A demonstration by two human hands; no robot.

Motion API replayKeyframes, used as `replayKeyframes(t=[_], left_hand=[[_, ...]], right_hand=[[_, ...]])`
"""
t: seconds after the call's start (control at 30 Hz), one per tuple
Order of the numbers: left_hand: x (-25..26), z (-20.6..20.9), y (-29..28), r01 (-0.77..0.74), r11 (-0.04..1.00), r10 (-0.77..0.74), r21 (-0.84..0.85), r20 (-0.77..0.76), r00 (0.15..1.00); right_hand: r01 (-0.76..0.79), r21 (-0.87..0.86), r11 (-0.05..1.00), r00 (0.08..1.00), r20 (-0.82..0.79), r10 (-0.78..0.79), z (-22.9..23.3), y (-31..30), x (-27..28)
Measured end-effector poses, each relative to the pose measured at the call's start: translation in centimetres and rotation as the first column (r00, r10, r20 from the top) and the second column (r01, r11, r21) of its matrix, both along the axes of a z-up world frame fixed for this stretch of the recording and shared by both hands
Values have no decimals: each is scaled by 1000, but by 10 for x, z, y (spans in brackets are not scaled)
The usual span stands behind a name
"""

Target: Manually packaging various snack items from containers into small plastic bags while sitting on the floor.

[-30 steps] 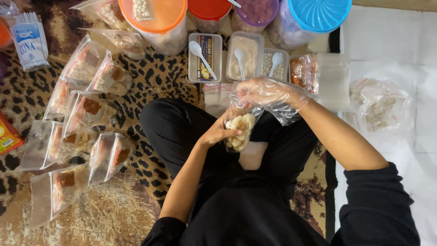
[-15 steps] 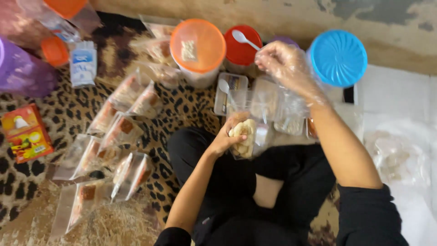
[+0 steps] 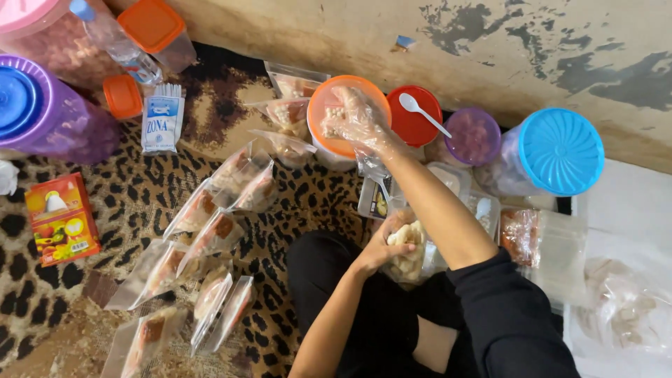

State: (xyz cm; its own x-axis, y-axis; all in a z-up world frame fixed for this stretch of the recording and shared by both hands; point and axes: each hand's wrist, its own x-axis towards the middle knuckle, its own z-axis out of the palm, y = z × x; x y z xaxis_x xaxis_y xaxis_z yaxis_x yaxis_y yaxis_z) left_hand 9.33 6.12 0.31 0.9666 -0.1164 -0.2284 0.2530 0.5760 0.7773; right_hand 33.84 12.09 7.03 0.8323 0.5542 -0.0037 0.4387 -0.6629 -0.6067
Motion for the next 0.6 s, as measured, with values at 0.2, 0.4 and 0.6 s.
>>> replayKeyframes(t=[0.2, 0.4, 0.6], left_hand=[[2, -8, -6, 27, 998, -28, -51, -22, 999], [0, -9, -2, 27, 1000, -27, 3, -23, 999], [-8, -27, -8, 80, 995, -81, 66, 19, 997]], right_hand=[[145, 46, 988, 984, -109, -140, 25, 10, -18], [180, 95, 979, 981, -85, -172, 66, -33, -43], [119, 384, 915, 987, -144, -68, 126, -138, -95]])
